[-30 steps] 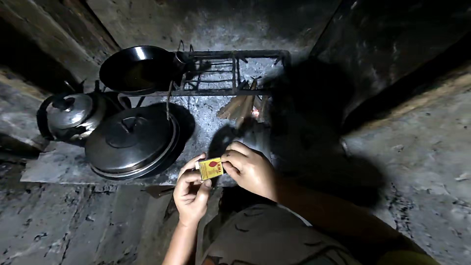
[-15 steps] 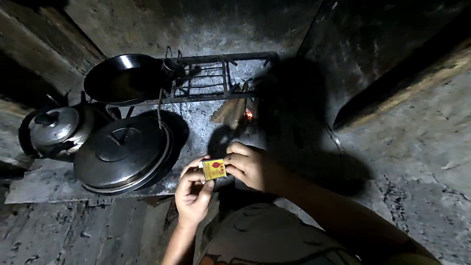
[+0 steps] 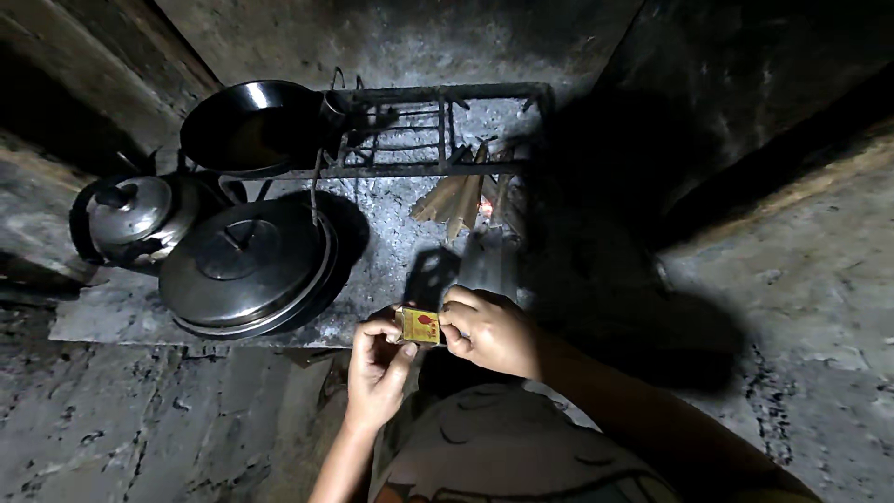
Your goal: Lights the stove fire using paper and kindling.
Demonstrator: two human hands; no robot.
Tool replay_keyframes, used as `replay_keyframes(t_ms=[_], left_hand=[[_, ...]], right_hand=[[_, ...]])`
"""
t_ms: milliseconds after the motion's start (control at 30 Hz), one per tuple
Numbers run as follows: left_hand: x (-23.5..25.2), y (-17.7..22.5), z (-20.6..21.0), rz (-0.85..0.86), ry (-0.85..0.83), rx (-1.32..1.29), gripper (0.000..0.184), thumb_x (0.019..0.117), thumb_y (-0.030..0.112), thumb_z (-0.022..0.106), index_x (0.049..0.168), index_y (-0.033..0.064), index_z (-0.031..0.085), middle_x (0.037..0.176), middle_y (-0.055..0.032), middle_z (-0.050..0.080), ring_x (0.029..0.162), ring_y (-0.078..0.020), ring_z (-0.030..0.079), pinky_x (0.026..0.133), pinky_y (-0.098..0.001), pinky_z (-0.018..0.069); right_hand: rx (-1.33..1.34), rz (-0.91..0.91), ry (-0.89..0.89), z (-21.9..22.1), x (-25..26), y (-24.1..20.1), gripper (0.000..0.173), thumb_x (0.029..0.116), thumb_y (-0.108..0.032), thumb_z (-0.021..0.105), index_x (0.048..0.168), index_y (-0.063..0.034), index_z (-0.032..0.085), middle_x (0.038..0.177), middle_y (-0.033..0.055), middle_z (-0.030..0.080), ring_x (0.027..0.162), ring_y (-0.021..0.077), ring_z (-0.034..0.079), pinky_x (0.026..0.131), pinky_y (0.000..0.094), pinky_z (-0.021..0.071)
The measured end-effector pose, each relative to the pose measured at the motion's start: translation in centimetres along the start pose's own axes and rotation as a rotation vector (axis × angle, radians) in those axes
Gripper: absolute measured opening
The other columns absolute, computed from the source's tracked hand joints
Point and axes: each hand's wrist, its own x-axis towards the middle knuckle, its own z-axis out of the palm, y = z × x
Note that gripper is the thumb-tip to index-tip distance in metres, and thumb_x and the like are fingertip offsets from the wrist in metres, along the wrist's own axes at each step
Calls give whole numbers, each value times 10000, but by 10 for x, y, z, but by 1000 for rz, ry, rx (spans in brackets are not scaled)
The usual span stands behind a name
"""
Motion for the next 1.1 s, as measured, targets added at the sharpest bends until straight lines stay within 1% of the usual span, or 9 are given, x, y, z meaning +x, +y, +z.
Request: replay_keyframes(t_ms=[133,233,300,467,567,733,867,933,1100], left_hand=[[-4,-8,-3,-21,116,108,335,975,140,617,1246,297,498,1236,130,647,1120,-74,664,928,-303,598],[-6,-11,-18,-143,152,241,382,956,76,545,1311,62,404,1164,42,610,982,-39,665,858,-268,600],[-8,-17,-28,-237,110,431,401,965,90,557,1326,-58,467,1185,-83,620,979,-64,674,855,-263,602],[9,-49,-34,-363,-51,915,356,1004,272,612,1314,106,665,1324,-197,609,1105,-304,672,892,-485,585],[27,-67,-31,-483,-128,1068,373,1013,351,609,1323,155,677,1354,-186,602,1079,-365,684,868,-551,580],[46,-86,-29,-532,-221,1212,478,984,404,643,1405,178,630,1485,-199,528,1319,-433,535,1028,-605,468],[65,-71,-5,-222,-54,926,403,945,362,699,1286,148,721,1349,-150,646,1253,-355,600,1030,-544,492],[84,-56,11,-365,-114,619,357,969,284,691,1297,148,716,1309,-101,671,1238,-237,618,1070,-447,501],[112,-46,37,-514,-80,35,202,997,125,669,1162,23,723,1055,-57,737,939,-74,691,880,-271,583]], right_hand=[[-166,94,-58,-13,-11,-4,101,878,-90,619,818,-38,682,831,126,672,676,263,688,578,395,585],[-77,366,-210,-42,-14,13,128,928,-96,611,913,11,680,868,172,678,731,316,689,625,491,575],[-34,559,-241,-62,-8,32,145,970,-101,643,1031,22,692,943,183,696,834,313,692,751,511,579],[-17,975,-172,-74,26,92,223,1040,-160,618,1221,-46,680,1117,171,707,979,287,702,906,514,563],[-26,996,-135,-69,36,116,228,1046,-195,612,1219,-73,697,1097,145,720,946,248,715,893,474,580],[94,1029,-66,-59,48,138,214,1031,-165,634,1190,-44,711,1054,113,744,931,178,721,896,404,585],[245,990,-3,-52,49,121,206,1017,-174,647,1162,-40,706,1013,73,739,875,133,715,819,341,611],[316,992,5,-46,45,98,179,1010,-162,653,1139,-48,701,979,56,741,851,138,716,791,337,618],[649,883,99,-28,35,60,163,924,-20,691,1083,-15,658,938,63,735,800,157,722,741,318,638]])
